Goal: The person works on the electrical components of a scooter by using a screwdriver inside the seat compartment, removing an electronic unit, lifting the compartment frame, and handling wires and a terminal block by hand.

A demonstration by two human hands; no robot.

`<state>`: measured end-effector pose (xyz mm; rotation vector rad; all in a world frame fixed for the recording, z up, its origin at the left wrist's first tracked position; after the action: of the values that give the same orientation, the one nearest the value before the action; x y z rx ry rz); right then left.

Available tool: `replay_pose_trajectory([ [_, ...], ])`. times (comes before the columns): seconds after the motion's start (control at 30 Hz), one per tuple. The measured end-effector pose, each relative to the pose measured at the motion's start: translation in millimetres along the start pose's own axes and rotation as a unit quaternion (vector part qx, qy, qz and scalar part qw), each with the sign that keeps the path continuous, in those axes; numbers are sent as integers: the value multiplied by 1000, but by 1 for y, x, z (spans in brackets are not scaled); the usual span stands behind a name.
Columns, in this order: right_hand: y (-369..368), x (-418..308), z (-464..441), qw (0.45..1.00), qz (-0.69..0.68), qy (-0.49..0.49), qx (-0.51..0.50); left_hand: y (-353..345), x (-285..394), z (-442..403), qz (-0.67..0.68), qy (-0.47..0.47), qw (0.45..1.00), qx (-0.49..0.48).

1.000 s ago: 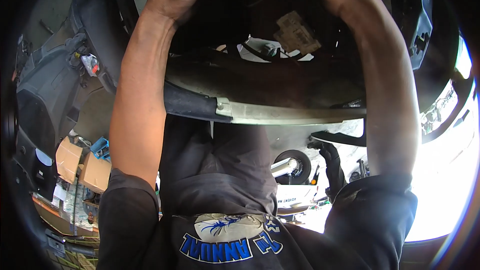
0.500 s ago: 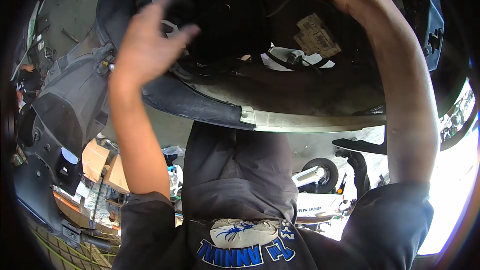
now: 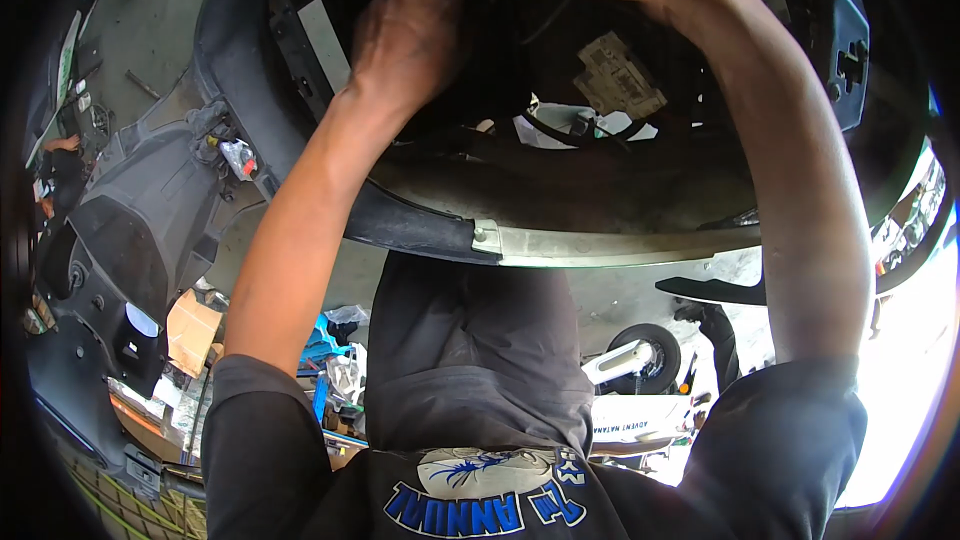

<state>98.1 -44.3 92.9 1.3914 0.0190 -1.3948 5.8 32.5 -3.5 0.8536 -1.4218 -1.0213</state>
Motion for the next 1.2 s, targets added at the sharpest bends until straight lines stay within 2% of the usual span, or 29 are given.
replay_pose_trajectory([
  [0.07,-6,24,-9,996,-12,-85,-37,13,0,-6,76,-16,988,131],
  [0.13,-5,15,-13,997,-70,38,14,14,-5,-1,70,-30,987,139],
  [0.2,-3,29,-8,998,5,-61,3,15,-11,0,67,-44,986,145],
  [0.27,-7,32,-10,999,14,-33,19,27,-26,2,263,-50,943,195],
  [0.33,-12,37,-7,999,23,-2,35,24,-30,-2,305,-15,931,199],
  [0.37,-11,40,-5,993,94,8,65,21,-36,-4,346,17,916,200],
  [0.4,-8,42,-2,982,164,18,93,21,-37,-5,348,22,914,205],
  [0.43,-6,46,-1,982,168,22,87,22,-36,-5,315,21,926,208],
  [0.47,-15,30,3,949,284,130,45,23,-35,-6,283,21,936,211],
  [0.53,-32,16,12,888,393,239,-4,27,-36,-8,301,4,927,226],
  [0.57,-18,20,2,963,243,107,37,31,-34,-9,314,-21,919,238],
  [0.6,-7,38,-1,993,81,-31,77,33,-35,-9,316,-17,917,242],
  [0.63,-8,42,1,993,85,-30,74,29,-35,-10,336,-4,918,209],
  [0.67,-14,26,6,973,202,92,64,24,-34,-12,355,7,918,177],
  [0.73,-25,11,11,925,313,211,50,25,-33,-12,346,14,919,189],
  [0.77,-17,32,0,977,191,80,51,27,-33,-11,334,18,921,201],
  [0.8,-15,56,-4,995,62,-54,50,26,-33,-11,334,20,920,201],
  [0.9,-14,53,-5,993,95,-32,55,27,-26,-9,271,1,942,200],
  [1.0,-14,50,-4,994,82,-51,42,23,-29,-7,256,48,948,184],
  [1.1,-15,47,-3,995,78,-40,40,20,-32,-8,255,64,953,150],
  [1.2,-13,47,-3,994,87,-52,32,16,-26,-10,188,83,975,83],
])
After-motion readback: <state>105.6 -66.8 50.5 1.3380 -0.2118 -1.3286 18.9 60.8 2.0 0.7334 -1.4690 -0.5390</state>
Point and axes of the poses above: each hand's wrist, its own z-axis away from the middle knuckle, its own y-axis out of the back of the hand, x = y × z, the point moved 9 cm from there along -z, towards the middle knuckle, and after that the axes turned 1 degree about -z, right-handed, at the moved point
